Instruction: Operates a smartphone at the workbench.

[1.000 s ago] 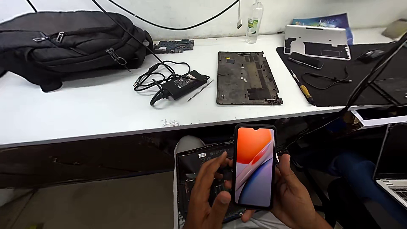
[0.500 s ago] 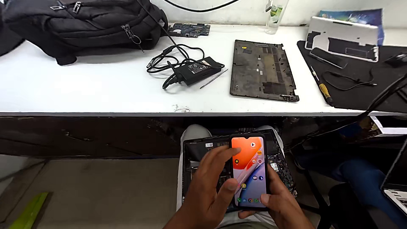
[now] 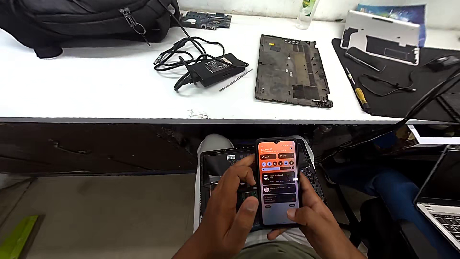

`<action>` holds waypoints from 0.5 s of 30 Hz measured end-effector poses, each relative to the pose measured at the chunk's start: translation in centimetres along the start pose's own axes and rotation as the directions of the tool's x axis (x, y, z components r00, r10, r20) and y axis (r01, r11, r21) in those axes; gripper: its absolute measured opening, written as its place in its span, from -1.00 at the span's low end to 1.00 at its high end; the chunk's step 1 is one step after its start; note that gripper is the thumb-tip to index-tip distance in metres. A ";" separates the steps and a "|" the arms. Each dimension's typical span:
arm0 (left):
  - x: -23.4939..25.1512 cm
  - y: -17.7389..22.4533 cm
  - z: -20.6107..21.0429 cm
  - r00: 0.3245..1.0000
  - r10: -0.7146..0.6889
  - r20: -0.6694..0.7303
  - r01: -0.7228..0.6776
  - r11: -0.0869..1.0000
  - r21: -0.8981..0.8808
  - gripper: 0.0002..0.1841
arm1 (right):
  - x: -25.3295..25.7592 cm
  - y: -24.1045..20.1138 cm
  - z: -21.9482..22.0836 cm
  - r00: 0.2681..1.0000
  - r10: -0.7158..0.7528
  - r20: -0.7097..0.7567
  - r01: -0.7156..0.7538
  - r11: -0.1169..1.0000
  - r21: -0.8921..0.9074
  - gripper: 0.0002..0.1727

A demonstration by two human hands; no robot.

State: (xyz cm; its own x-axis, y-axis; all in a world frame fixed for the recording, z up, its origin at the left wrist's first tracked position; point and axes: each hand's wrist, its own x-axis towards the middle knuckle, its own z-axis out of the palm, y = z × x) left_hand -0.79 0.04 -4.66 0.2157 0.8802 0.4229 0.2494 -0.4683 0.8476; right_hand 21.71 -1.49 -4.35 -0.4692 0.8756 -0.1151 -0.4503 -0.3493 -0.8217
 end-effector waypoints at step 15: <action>0.1 0.2 -0.1 1.000 0.001 -0.016 -0.001 1.000 -0.011 -0.65 | 0.0 -1.3 0.9 0.999 0.046 0.008 -0.045 0.996 -0.071 -0.10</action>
State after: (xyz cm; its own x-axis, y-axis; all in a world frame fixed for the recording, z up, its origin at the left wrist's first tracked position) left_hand -0.85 0.09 -4.39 0.2009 0.8809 0.4284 0.2392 -0.4683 0.8506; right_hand 21.64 -1.33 -2.79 -0.4955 0.8558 -0.1485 -0.3735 -0.3642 -0.8531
